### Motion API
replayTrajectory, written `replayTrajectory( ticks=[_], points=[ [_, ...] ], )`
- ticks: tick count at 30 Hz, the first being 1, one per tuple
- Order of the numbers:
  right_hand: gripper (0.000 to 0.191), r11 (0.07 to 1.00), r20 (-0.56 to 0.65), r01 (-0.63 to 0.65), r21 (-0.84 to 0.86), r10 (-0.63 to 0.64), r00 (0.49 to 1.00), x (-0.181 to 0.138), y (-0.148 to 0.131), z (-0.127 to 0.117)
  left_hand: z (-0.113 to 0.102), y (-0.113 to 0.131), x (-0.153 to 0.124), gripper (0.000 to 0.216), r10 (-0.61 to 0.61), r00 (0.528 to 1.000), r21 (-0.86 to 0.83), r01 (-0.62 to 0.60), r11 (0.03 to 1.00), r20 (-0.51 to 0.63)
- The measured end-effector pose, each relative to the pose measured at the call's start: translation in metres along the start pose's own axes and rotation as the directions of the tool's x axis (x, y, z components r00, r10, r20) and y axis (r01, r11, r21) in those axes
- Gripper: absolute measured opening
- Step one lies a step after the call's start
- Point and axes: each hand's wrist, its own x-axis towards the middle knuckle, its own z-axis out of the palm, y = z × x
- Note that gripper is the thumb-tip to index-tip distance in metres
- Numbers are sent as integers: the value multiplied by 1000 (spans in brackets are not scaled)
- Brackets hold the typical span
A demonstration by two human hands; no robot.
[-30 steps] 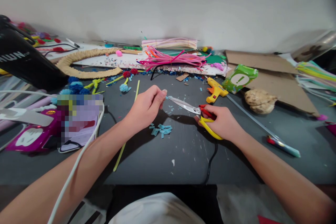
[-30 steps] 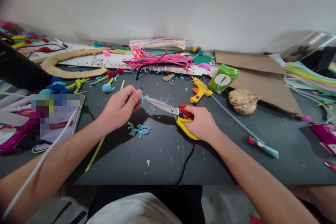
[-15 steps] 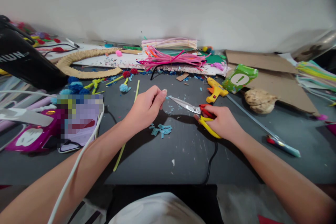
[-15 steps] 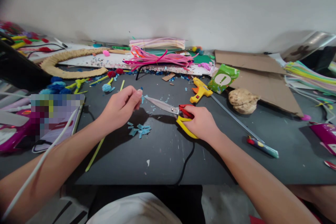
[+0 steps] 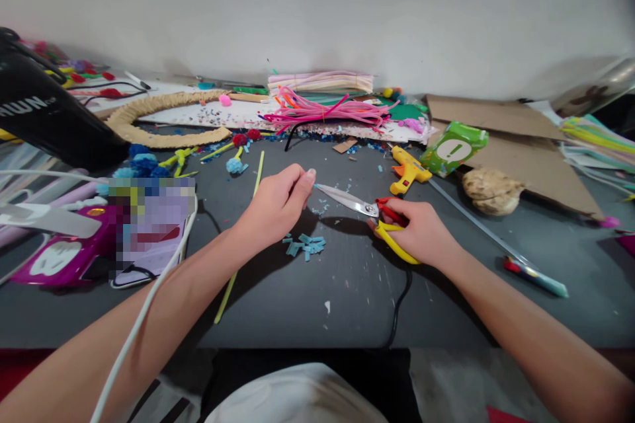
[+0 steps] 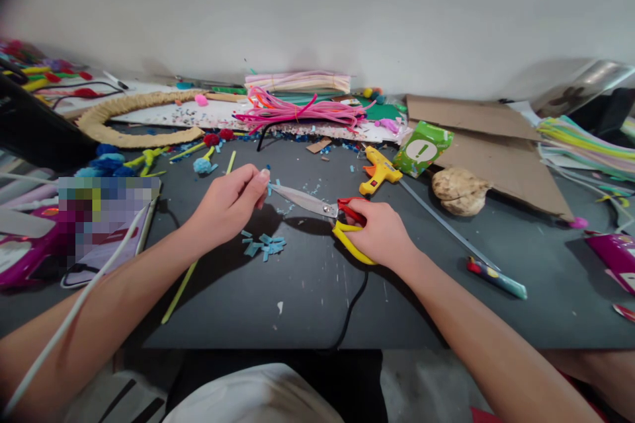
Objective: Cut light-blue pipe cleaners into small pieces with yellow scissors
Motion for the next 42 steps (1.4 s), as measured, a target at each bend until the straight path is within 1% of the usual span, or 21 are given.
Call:
replayTrajectory(
  ticks=[5, 11, 15, 23, 31, 38, 42],
  points=[
    [24, 999, -13, 28, -22, -28, 1000, 1, -1, -1, 0, 0, 0, 40, -8, 1000, -1, 8, 1000, 10],
    [27, 1000, -17, -12, -11, 12, 1000, 1, -3, -1, 0, -1, 0, 42, -9, 1000, -4, 9, 1000, 13],
    [32, 1000, -15, -4, 6, 4, 1000, 0, -3, -1, 0, 0, 0, 42, -4, 1000, 11, 4, 1000, 13],
    [21, 1000, -6, 11, -2, -11, 1000, 1, 1, 1, 0, 0, 0, 41, -3, 1000, 12, 2, 1000, 28],
    [25, 1000, -21, 20, -23, -21, 1000, 2, -1, 0, 0, -1, 1, 41, -2, 1000, 6, 2, 1000, 29],
    [33, 999, -11, -10, 47, 10, 1000, 1, -1, -1, -1, -1, 0, 42, 4, 1000, 3, -4, 1000, 26],
    [28, 1000, 5, 2, 19, -2, 1000, 1, -1, -1, -1, 0, 1, 42, -1, 1000, 6, 1, 1000, 26]
  ],
)
